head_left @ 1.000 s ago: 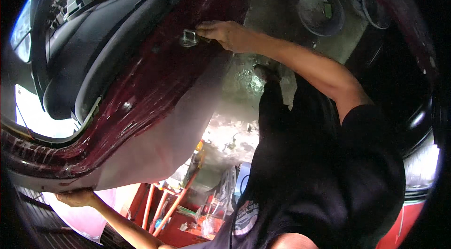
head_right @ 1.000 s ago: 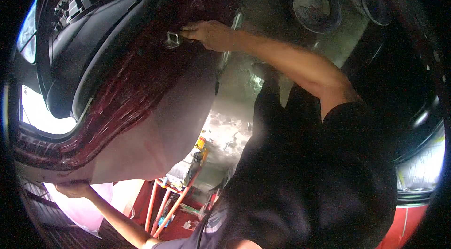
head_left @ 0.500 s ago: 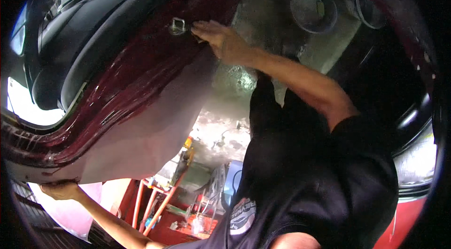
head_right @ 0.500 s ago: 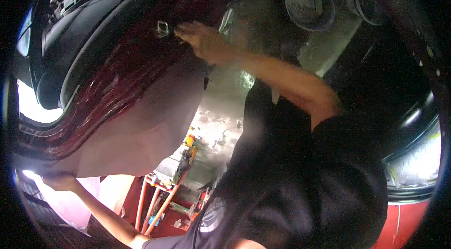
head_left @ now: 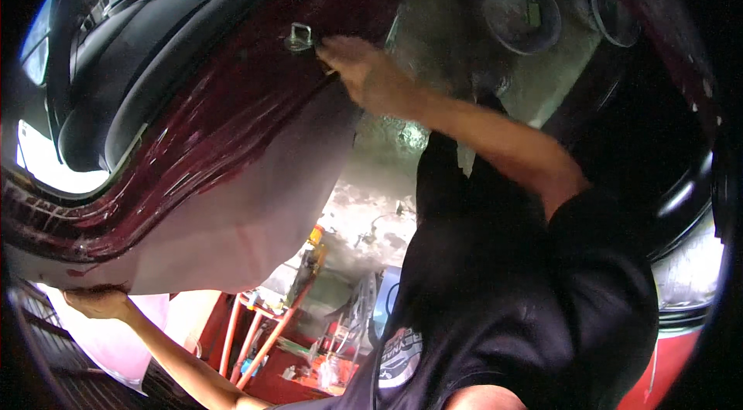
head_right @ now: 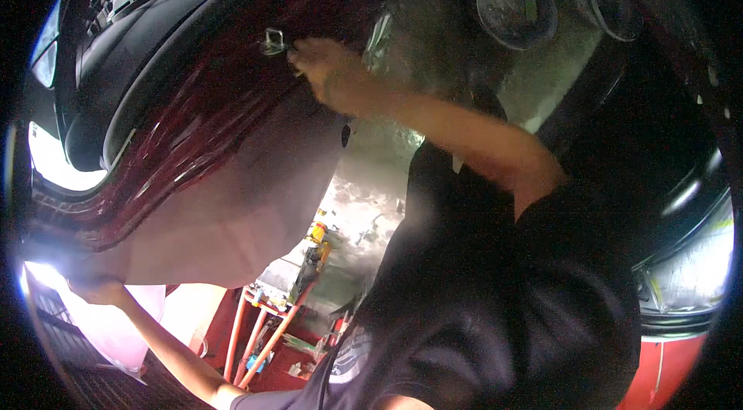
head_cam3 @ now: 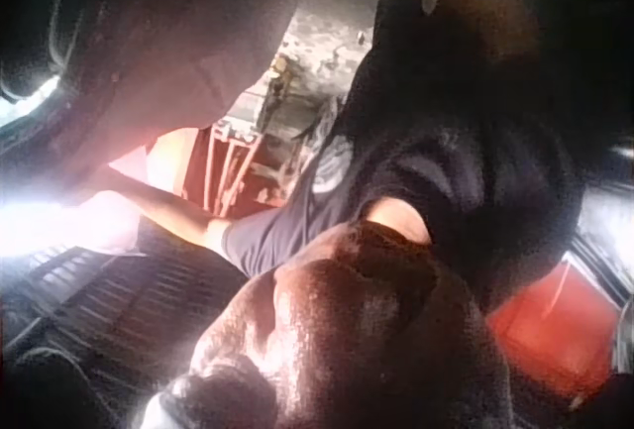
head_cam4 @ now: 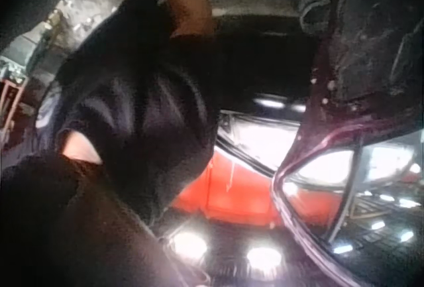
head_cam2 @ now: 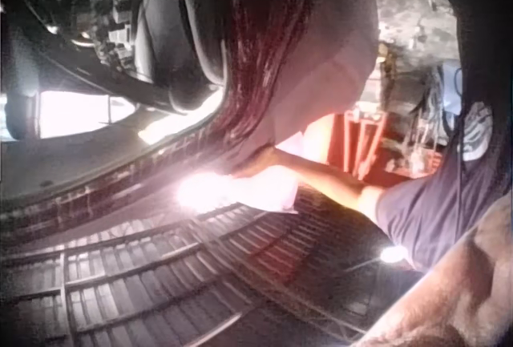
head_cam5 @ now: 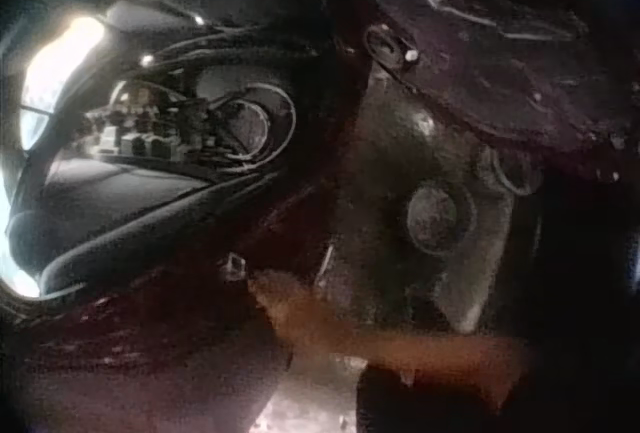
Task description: The person sands the surface of a maroon car door using a sanding block, focusing on the edges and wheel arch area. Another person stands nearby holding a bag of sanding blocks. The recorder continues sanding different sections of the door while occasionally touching the surface with their hand.
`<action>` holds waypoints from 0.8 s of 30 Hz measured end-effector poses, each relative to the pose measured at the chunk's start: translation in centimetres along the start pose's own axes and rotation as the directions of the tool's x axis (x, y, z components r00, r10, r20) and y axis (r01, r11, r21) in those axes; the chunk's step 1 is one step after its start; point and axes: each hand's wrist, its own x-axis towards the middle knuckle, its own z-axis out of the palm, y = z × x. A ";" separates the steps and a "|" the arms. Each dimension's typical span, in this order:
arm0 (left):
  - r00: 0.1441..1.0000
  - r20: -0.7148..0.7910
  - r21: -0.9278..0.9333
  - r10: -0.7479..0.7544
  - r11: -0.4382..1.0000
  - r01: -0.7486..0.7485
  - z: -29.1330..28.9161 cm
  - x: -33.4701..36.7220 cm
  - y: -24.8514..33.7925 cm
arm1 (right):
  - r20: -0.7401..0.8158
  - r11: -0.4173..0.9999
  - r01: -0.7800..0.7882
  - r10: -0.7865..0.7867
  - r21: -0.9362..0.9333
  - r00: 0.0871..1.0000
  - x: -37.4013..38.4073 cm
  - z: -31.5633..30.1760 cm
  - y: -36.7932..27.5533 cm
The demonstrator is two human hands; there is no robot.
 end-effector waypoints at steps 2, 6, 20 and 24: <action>0.999 -0.017 -0.004 0.037 0.999 -0.037 0.2 0.9 1.3 | -0.054 1.000 0.008 -0.008 -0.002 0.999 0.5 0.5 -1.5; 0.988 0.012 -0.046 -0.153 0.987 0.153 0.2 -0.3 -0.2 | -0.107 0.987 0.096 -0.082 0.127 0.991 1.4 0.4 -2.3; 0.877 0.001 -0.278 -0.481 0.842 0.462 0.1 1.7 4.9 | 0.004 0.991 0.125 -0.125 0.055 0.992 2.7 -0.6 -2.1; 0.941 -0.039 -0.268 -0.336 0.911 0.314 0.0 -0.4 1.0 | 0.090 0.962 0.173 -0.157 -0.212 0.983 6.9 -0.4 -2.9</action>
